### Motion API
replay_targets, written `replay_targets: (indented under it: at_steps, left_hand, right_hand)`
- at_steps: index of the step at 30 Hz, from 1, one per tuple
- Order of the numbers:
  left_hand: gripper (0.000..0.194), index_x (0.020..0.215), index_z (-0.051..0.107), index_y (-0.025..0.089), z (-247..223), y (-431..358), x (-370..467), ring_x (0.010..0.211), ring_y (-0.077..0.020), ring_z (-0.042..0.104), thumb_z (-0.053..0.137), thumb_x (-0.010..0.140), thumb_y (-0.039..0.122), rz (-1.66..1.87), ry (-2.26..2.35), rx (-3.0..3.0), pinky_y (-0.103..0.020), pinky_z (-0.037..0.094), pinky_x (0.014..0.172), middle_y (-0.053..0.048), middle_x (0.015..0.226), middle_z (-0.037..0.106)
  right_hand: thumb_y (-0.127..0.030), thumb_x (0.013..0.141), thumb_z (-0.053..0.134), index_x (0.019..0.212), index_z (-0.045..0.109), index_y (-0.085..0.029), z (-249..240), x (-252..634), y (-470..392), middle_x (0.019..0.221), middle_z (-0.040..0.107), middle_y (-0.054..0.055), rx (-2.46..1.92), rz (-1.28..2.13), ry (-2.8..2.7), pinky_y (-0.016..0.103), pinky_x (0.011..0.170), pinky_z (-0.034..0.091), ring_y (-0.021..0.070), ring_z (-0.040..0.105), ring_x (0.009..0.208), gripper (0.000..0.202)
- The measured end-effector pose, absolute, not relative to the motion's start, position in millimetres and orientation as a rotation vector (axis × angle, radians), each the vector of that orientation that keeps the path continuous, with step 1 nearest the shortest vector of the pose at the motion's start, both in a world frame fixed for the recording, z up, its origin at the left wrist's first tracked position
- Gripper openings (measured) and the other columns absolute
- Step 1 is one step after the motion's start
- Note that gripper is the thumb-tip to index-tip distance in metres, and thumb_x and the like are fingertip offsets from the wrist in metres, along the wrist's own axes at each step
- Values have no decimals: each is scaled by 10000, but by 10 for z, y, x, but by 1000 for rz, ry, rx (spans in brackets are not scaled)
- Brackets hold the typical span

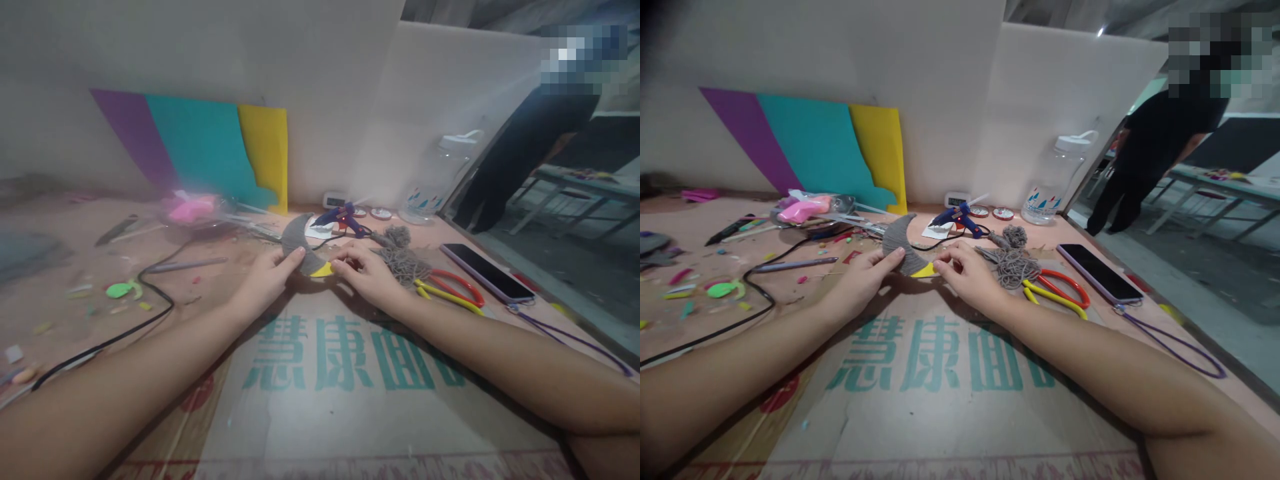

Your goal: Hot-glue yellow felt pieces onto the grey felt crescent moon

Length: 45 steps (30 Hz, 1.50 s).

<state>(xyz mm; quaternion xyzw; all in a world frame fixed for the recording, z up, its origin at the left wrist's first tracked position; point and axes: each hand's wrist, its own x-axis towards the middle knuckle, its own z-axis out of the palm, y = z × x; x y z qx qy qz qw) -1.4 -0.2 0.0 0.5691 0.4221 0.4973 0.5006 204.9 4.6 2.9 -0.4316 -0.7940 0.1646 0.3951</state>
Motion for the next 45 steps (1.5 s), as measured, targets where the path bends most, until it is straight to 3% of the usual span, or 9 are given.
replay_targets:
  at_steps: [8,11,15,20,25,31,34,41,45]
  left_hand:
    - [330,820,675,162,-21,38,-50,696,-162,598,680,777,489,1248,1036,1427,-243,459,617,-21,753,675]
    - [301,902,673,164,-24,57,-60,690,-150,591,703,763,428,1258,1033,1484,-241,462,639,-13,777,677]
    - [285,864,659,143,-6,54,-54,657,-147,600,685,772,411,1278,1037,1386,-251,487,623,-25,735,672]
    - [312,869,667,128,-8,73,-41,619,-151,617,685,745,413,1307,995,1147,-271,525,571,-47,754,696]
    - [319,837,672,130,-36,77,-33,625,-156,620,709,725,427,1292,981,1127,-296,547,585,-48,759,699]
    - [332,810,703,141,-47,47,-35,737,-189,662,700,746,466,1250,1113,1221,-272,514,640,-78,821,735]
    - [323,814,694,150,-43,39,-42,764,-206,663,688,762,469,1236,1115,1328,-284,504,669,-67,813,737]
    - [296,824,682,150,-19,56,-43,717,-193,645,707,749,435,1276,1078,1391,-282,480,662,-56,800,731]
    - [299,747,672,149,-3,52,-33,646,-161,606,701,759,447,1254,1072,1357,-266,473,624,-48,732,699]
  right_hand:
    - [-264,892,562,752,596,-184,53,2049,45,783,578,15,-1104,405,-1946,288,687,408,156,527,746,165]
    - [-294,900,556,880,604,-187,49,2054,49,865,624,27,-1079,484,-1828,295,716,437,160,557,781,120]
    - [-378,928,531,1056,558,-184,56,2090,91,1028,650,69,-1079,554,-1777,326,787,469,182,607,897,234]
    - [-345,887,612,1016,650,-179,72,2136,104,947,697,66,-1233,279,-2151,333,765,450,203,620,854,213]
    - [-233,947,508,907,704,-194,61,2075,5,838,711,60,-1042,-29,-2381,324,753,417,195,603,799,204]
    - [-231,972,422,879,689,-174,56,1959,-80,674,619,51,-760,-535,-2546,341,671,360,194,502,667,290]
    - [-204,981,383,907,676,-159,90,1939,-139,671,593,51,-698,-628,-2573,350,661,349,198,476,665,305]
    - [-438,963,471,747,658,-199,507,2003,-318,701,628,83,-649,-677,-2677,382,701,370,225,512,702,372]
    - [-429,971,466,816,693,-209,950,2238,-379,762,674,76,-991,-411,-2522,344,654,361,217,569,726,352]
